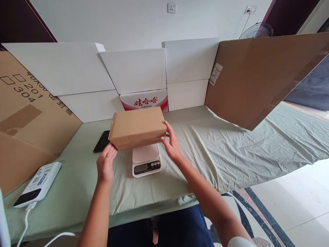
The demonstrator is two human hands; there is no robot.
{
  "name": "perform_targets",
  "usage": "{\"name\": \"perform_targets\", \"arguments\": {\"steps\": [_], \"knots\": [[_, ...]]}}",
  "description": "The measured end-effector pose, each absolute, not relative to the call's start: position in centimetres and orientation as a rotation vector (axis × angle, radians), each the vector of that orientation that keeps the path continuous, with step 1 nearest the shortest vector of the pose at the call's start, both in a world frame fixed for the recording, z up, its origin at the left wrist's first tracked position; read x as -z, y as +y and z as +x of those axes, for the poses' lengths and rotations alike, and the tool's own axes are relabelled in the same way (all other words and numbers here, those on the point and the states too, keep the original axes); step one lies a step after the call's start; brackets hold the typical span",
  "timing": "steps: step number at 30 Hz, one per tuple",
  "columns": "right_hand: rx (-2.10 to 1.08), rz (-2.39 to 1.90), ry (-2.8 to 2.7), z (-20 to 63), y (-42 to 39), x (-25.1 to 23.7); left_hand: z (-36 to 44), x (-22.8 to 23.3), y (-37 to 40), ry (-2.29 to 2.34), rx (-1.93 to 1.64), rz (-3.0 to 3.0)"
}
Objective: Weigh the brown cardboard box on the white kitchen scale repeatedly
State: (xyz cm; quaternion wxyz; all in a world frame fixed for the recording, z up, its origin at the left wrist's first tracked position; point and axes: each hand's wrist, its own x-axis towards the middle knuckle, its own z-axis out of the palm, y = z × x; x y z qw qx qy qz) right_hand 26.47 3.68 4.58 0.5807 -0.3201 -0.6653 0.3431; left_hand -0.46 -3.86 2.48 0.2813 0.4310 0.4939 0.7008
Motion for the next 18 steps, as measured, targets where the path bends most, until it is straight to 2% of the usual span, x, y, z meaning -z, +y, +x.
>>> {"name": "perform_targets", "arguments": {"steps": [3,7,12,18], "knots": [[-0.803,-0.725,-1.546,25.2,7.4,-4.5,-1.3,-3.4,1.0,1.288,-1.854,1.147],[-0.859,-0.794,-1.513,23.5,11.1,-2.3,-1.9,-1.3,5.5,1.325,-1.791,0.979],[-0.934,-0.804,-1.483,22.9,12.1,-0.6,-2.0,1.2,6.4,1.341,-1.766,0.945],[-1.042,-0.758,-1.45,22.8,12.3,-0.5,-1.7,1.1,6.5,1.333,-1.777,0.899]]}}
